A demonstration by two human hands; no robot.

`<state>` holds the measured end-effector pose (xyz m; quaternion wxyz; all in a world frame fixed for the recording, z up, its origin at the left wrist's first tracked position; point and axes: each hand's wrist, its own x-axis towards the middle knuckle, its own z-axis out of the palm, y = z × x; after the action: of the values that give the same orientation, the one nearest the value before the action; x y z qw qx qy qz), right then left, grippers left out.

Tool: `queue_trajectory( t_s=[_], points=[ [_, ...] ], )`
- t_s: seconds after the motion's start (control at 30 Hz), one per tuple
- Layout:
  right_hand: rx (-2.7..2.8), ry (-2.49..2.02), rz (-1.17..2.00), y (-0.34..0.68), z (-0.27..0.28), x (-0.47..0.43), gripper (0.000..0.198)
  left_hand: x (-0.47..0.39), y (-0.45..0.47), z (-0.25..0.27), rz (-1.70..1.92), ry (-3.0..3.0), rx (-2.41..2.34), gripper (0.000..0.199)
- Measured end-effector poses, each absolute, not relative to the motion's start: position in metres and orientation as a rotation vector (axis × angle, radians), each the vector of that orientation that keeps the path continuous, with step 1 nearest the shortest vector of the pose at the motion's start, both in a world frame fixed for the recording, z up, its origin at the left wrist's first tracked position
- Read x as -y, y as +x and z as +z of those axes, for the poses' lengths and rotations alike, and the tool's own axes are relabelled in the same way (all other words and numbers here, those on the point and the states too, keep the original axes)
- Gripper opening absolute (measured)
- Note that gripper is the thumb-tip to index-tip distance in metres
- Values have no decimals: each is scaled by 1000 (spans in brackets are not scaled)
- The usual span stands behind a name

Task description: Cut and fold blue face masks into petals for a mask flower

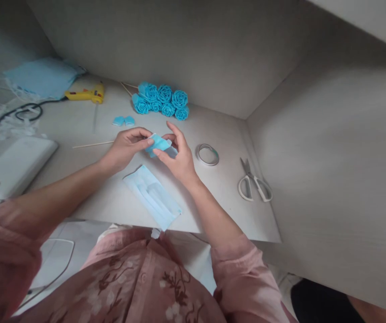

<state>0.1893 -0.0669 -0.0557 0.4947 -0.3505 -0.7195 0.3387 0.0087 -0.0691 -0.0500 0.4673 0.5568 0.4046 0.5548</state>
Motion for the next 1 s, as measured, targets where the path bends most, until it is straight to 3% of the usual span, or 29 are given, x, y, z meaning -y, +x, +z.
queue_trajectory(
  t_s=[0.13, 0.37, 0.67, 0.93, 1.0],
  points=[
    [1733, -797, 951, 189, -61, 62, 86, 65, 7, -58, 1363, 1211, -864, 26],
    [1774, -1048, 709, 196, -58, 64, 60, 64, 8, -55, 1366, 1157, -831, 25],
    [1788, -1048, 631, 193, -60, 62, 51, 62, 7, -47, 1435, 1140, -957, 28],
    [1682, -966, 984, 192, -59, 61, 76, 69, 11, -44, 1375, 1222, -960, 33],
    [1667, -956, 1019, 191, -59, 62, 70, 71, 12, -44, 1341, 1292, -975, 31]
  ],
)
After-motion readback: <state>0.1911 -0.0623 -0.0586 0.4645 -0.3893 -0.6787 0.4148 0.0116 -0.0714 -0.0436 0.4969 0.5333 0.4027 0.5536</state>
